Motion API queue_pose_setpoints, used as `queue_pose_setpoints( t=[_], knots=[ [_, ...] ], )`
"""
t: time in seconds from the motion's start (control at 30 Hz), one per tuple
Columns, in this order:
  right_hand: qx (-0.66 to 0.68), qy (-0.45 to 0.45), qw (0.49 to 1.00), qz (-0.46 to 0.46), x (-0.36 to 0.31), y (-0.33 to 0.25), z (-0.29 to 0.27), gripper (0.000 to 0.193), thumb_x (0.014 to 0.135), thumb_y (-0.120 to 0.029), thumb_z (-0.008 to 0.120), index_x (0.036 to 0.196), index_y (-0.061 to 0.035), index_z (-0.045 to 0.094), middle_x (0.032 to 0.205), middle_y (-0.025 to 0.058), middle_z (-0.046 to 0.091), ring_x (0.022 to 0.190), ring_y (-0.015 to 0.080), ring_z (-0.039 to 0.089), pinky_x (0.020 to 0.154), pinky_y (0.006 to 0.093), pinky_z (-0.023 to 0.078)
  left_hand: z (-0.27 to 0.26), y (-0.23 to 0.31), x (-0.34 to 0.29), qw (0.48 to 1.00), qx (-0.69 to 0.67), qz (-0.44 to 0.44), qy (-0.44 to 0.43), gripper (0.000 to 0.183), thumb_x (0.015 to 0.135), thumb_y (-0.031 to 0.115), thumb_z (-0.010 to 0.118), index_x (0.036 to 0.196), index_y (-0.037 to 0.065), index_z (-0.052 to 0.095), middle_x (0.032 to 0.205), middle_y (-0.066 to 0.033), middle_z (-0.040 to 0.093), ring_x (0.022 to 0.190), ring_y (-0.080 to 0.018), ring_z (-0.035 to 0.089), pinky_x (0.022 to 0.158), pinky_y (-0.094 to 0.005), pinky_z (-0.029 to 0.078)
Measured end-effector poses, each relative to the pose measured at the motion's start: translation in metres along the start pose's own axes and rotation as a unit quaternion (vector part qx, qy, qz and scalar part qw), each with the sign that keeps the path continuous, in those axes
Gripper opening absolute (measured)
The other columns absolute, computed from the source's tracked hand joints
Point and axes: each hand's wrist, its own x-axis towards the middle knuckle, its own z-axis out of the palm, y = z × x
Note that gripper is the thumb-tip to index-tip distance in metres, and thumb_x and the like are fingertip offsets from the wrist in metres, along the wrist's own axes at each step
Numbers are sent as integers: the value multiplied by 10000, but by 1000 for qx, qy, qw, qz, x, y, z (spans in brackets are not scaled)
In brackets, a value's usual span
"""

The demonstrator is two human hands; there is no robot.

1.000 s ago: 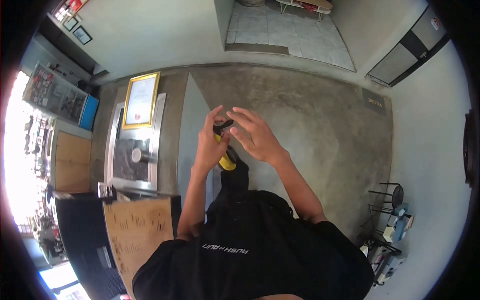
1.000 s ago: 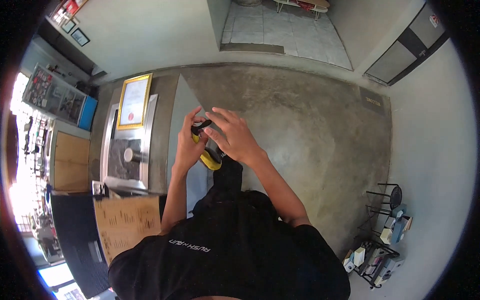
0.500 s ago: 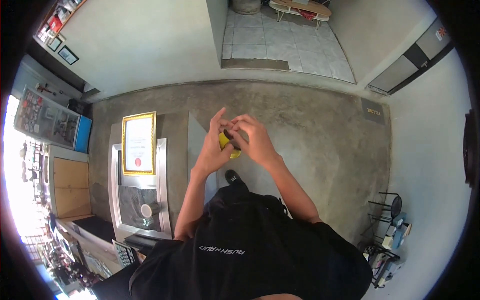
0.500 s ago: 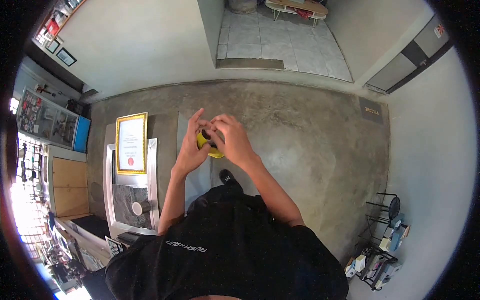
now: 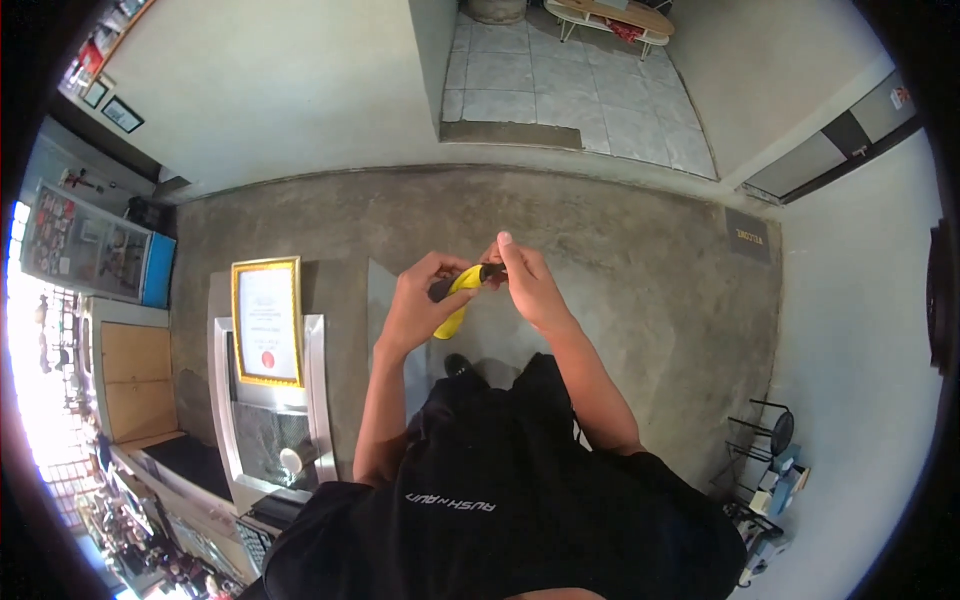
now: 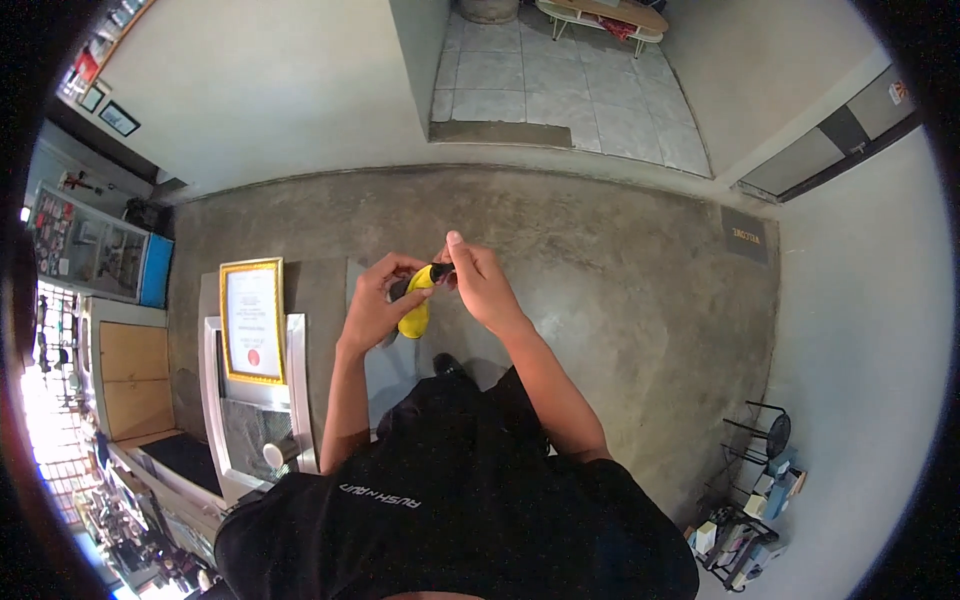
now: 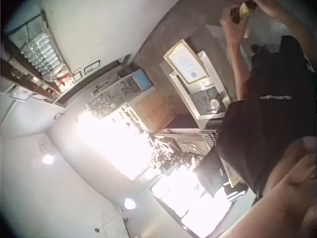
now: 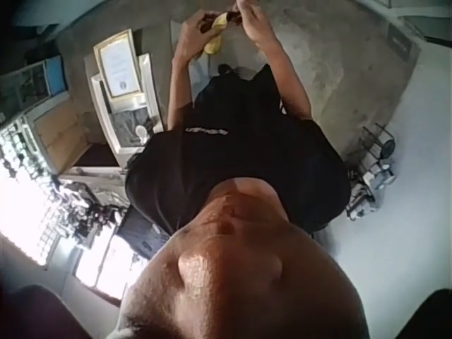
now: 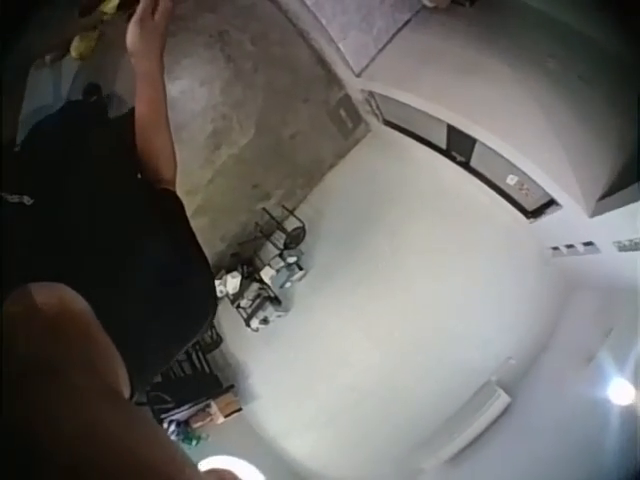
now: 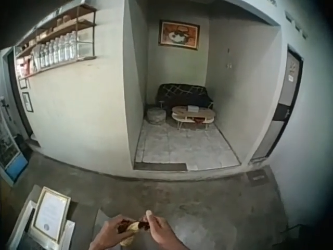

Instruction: Cleaning a reusable glass straw using a small brush and a cleaning cloth.

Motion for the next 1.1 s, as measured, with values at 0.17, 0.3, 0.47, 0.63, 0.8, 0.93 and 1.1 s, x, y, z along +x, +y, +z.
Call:
queue_pose_setpoints(
  t=[0.17, 0.3, 0.47, 0.63, 0.8, 0.93, 1.1],
  knots=[
    [84, -2, 996, 30, 40, -10, -62, 554, 1149, -471, 451, 841, -39, 612, 859, 45, 633, 751, 111, 577, 706, 283, 483, 24, -16, 51, 998, 39, -48, 12, 250, 862, 44, 830, 1082, -9, 723, 990, -95, 747, 900, -184, 704, 862, -332, 559],
    [99, -29, 994, 32, 86, -23, -119, 526, 1136, -468, 497, 850, -47, 626, 812, 27, 624, 727, 100, 578, 699, 268, 480, 59, -16, 104, 994, 41, -83, 57, 249, 884, 26, 804, 1112, -19, 716, 958, -51, 721, 881, -107, 655, 819, -282, 538],
    [88, -94, 992, 18, 153, -49, -182, 440, 1111, -422, 579, 910, -41, 668, 764, 15, 646, 697, 93, 613, 682, 262, 490, 106, -15, 171, 981, 103, -113, 118, 261, 856, -17, 788, 1112, -14, 737, 920, -85, 742, 818, -128, 666, 737, -300, 520],
    [151, -74, 985, 23, 217, -65, -231, 403, 1092, -389, 626, 895, -47, 707, 779, 33, 716, 732, 86, 666, 674, 254, 492, 129, -11, 215, 956, 138, -163, 199, 249, 848, -4, 783, 1094, 4, 746, 866, -98, 734, 747, -191, 651, 684, -344, 491],
    [182, -105, 976, 48, 266, -76, -247, 368, 1090, -363, 633, 860, -82, 687, 790, 32, 725, 710, 89, 652, 674, 243, 491, 134, -10, 232, 924, 256, -109, 261, 230, 828, 48, 772, 1058, 37, 755, 947, -132, 722, 883, -324, 642, 835, -425, 498],
    [197, -131, 970, 59, 295, -78, -237, 358, 1089, -364, 634, 874, -81, 679, 783, 29, 718, 703, 89, 645, 671, 243, 490, 130, -10, 238, 894, 306, -152, 290, 236, 819, 55, 769, 1054, 49, 755, 987, -135, 709, 964, -341, 631, 882, -436, 489],
    [232, -119, 964, 54, 336, -76, -222, 320, 1081, -345, 652, 945, -55, 658, 789, 37, 667, 718, 132, 640, 694, 269, 509, 103, -24, 240, 869, 335, -173, 320, 265, 793, 54, 745, 1057, 33, 736, 985, -141, 709, 993, -360, 645, 923, -452, 491]
  ],
)
